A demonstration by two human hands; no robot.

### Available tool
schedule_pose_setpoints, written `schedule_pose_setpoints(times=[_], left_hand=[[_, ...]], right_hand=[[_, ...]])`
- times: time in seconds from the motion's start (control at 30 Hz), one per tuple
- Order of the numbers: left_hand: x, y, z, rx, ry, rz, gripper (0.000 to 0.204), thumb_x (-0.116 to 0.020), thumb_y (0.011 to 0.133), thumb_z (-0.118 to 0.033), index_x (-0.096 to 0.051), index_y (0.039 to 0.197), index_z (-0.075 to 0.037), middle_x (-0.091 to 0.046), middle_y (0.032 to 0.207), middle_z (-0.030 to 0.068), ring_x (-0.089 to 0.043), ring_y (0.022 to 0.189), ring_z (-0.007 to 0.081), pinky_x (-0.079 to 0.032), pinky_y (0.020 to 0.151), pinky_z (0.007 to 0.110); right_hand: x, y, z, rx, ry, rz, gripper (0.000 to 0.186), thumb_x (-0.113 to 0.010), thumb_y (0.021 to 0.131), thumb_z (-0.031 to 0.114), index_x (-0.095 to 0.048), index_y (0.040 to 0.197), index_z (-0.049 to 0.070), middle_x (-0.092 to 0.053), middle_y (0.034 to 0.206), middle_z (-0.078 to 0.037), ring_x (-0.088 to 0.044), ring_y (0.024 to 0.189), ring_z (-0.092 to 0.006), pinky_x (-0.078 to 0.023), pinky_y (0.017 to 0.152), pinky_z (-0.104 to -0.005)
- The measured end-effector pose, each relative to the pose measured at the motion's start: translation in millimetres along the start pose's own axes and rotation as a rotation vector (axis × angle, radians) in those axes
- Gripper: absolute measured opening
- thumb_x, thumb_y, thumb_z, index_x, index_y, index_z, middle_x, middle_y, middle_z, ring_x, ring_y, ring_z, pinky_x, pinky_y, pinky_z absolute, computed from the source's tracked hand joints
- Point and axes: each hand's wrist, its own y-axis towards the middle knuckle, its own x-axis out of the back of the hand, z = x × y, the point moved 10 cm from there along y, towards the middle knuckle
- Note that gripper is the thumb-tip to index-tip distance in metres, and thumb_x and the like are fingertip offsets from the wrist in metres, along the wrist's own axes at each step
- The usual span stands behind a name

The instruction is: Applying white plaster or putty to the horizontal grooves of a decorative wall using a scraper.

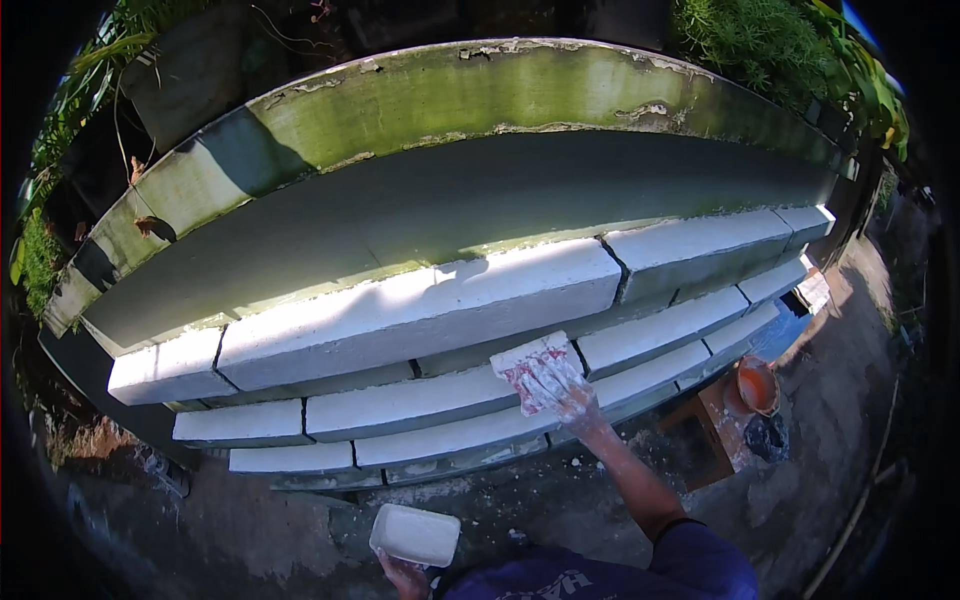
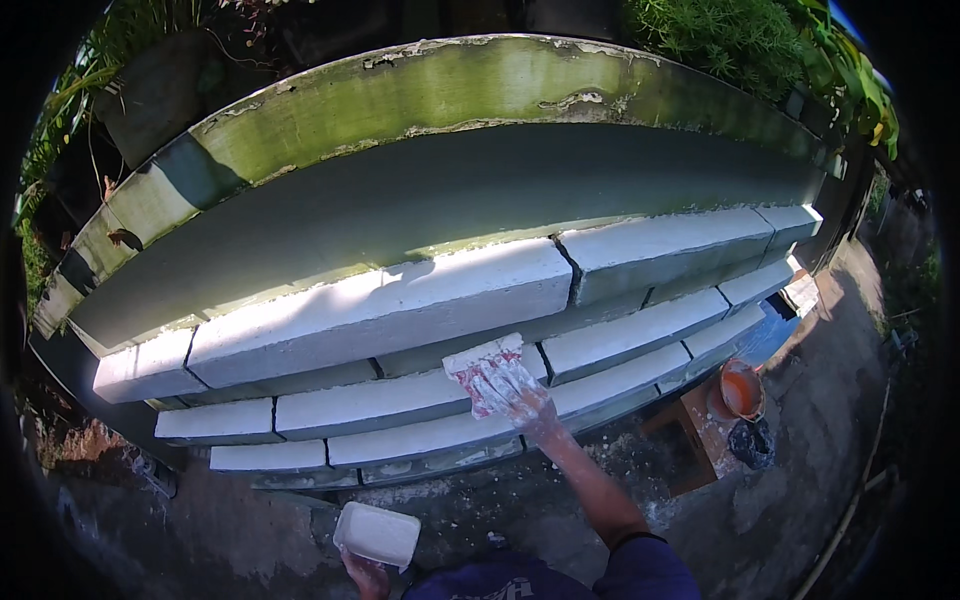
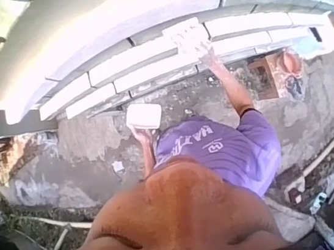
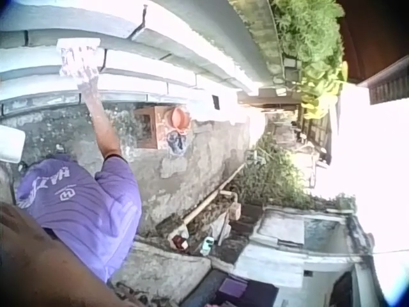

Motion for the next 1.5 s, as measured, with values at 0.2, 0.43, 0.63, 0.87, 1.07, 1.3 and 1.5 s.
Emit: schedule_pose_setpoints(times=[0.2, 0.43, 0.63, 0.87, 1.07, 1.3, 1.5], left_hand=[[-7.5, -5.5, 1.8, -0.056, -0.027, -0.007, 0.072, -0.043, 0.093, -0.059, -0.033, 0.146, -0.011, -0.038, 0.148, 0.0104, -0.037, 0.135, 0.0319, -0.031, 0.11, 0.051], [-13.0, -6.2, -4.4, -0.126, -0.03, -0.045, 0.069, -0.046, 0.094, -0.056, -0.037, 0.144, -0.009, -0.043, 0.144, 0.0108, -0.039, 0.133, 0.0303, -0.032, 0.11, 0.048], [-23.7, -28.3, -8.8, -0.155, -0.058, -0.118, 0.069, -0.045, 0.094, -0.055, -0.037, 0.144, -0.009, -0.043, 0.145, 0.0106, -0.039, 0.133, 0.0299, -0.031, 0.111, 0.049], [-14.1, -23.6, 6.5, -0.178, -0.037, -0.045, 0.068, -0.042, 0.095, -0.055, -0.036, 0.145, -0.01, -0.04, 0.147, 0.0109, -0.038, 0.135, 0.0315, -0.028, 0.112, 0.05], [-8.5, -24.7, 12.1, -0.117, -0.099, -0.129, 0.067, -0.041, 0.095, -0.054, -0.036, 0.145, -0.01, -0.042, 0.146, 0.0113, -0.038, 0.134, 0.0325, -0.03, 0.111, 0.051], [-21.6, -46.1, -8.5, -0.18, -0.042, -0.182, 0.064, -0.041, 0.096, -0.051, -0.036, 0.145, -0.01, -0.042, 0.146, 0.0127, -0.04, 0.133, 0.0332, -0.033, 0.11, 0.052], [-15.3, -40.5, -5.0, -0.208, -0.043, -0.125, 0.063, -0.041, 0.096, -0.049, -0.036, 0.145, -0.009, -0.042, 0.145, 0.0129, -0.04, 0.133, 0.0339, -0.032, 0.11, 0.052]], right_hand=[[59.5, 23.6, -17.0, 0.022, -0.082, -0.166, 0.032, -0.067, 0.078, 0.009, -0.07, 0.11, 0.014, -0.061, 0.126, -0.011, -0.056, 0.121, -0.0322, -0.048, 0.099, -0.0464], [35.4, 16.5, -47.4, -0.153, -0.087, -0.198, 0.035, -0.06, 0.082, 0.004, -0.068, 0.115, 0.011, -0.059, 0.131, -0.012, -0.053, 0.124, -0.0329, -0.042, 0.105, -0.0488], [36.3, -19.5, -16.8, -0.046, 0.015, -0.1, 0.034, -0.064, 0.081, 0.007, -0.069, 0.113, 0.014, -0.06, 0.128, -0.01, -0.055, 0.122, -0.0317, -0.046, 0.101, -0.0474], [54.0, 46.8, -59.4, -0.17, -0.143, -0.28, 0.037, -0.062, 0.08, 0.005, -0.068, 0.116, 0.012, -0.056, 0.133, -0.013, -0.05, 0.126, -0.0362, -0.042, 0.104, -0.0518], [7.2, -13.5, -4.1, -0.191, 0.138, -0.185, 0.04, -0.06, 0.079, -0.002, -0.067, 0.115, 0.011, -0.059, 0.13, -0.009, -0.052, 0.125, -0.0346, -0.043, 0.104, -0.0499], [62.0, 38.4, -4.6, -0.079, 0.041, -0.344, 0.037, -0.062, 0.079, -0.001, -0.067, 0.113, 0.01, -0.058, 0.131, -0.011, -0.051, 0.125, -0.036, -0.044, 0.102, -0.0507], [10.1, 29.6, -2.5, -0.267, -0.041, -0.23, 0.04, -0.056, 0.081, 0.001, -0.066, 0.119, 0.01, -0.056, 0.134, -0.012, -0.051, 0.124, -0.0354, -0.043, 0.102, -0.0486]])
